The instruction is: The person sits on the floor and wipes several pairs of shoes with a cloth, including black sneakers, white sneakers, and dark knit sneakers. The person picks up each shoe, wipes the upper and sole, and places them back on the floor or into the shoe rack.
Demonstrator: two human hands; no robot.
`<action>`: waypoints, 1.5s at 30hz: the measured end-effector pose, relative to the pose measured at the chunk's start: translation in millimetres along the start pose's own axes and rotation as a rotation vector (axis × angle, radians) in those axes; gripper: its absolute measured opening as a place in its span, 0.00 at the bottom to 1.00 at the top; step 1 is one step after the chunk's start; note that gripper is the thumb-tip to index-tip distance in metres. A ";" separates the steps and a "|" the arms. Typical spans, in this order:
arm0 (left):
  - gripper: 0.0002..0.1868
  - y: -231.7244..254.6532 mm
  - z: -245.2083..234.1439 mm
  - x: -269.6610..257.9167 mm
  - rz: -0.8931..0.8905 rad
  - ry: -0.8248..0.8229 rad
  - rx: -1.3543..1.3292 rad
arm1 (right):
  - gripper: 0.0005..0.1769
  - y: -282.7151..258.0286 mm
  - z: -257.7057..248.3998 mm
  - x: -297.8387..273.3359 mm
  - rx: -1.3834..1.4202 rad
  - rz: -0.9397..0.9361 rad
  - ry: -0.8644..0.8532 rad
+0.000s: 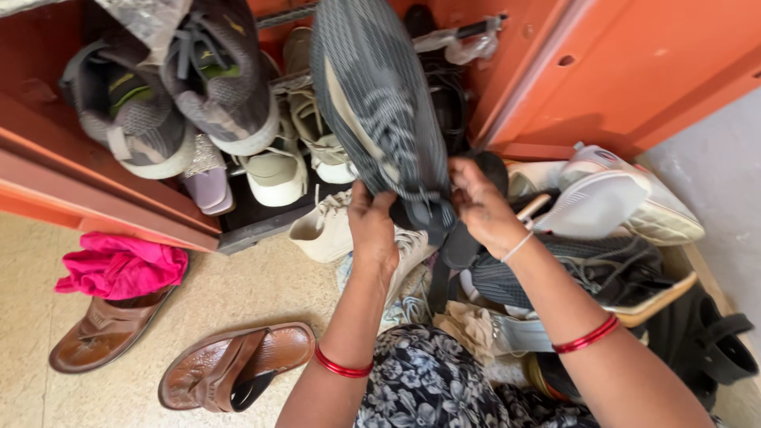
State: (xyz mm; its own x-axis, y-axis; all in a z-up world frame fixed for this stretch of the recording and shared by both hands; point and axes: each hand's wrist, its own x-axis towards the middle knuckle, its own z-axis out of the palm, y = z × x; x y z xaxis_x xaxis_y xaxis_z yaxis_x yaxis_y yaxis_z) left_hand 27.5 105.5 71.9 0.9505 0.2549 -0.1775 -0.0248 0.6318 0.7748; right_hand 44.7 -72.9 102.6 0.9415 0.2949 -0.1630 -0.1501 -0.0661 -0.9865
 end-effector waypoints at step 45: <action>0.21 46.7 47.4 87.9 0.164 0.320 -0.123 | 0.18 -14.1 89.8 138.1 0.219 -0.264 0.449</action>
State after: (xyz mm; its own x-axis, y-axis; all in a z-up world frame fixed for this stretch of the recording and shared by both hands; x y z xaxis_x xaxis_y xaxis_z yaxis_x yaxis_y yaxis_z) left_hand 124.6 122.7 121.2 0.7863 0.5637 -0.2530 -0.2239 0.6416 0.7337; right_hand 149.7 54.4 92.4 0.9844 -0.1629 0.0660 0.0935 0.1680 -0.9813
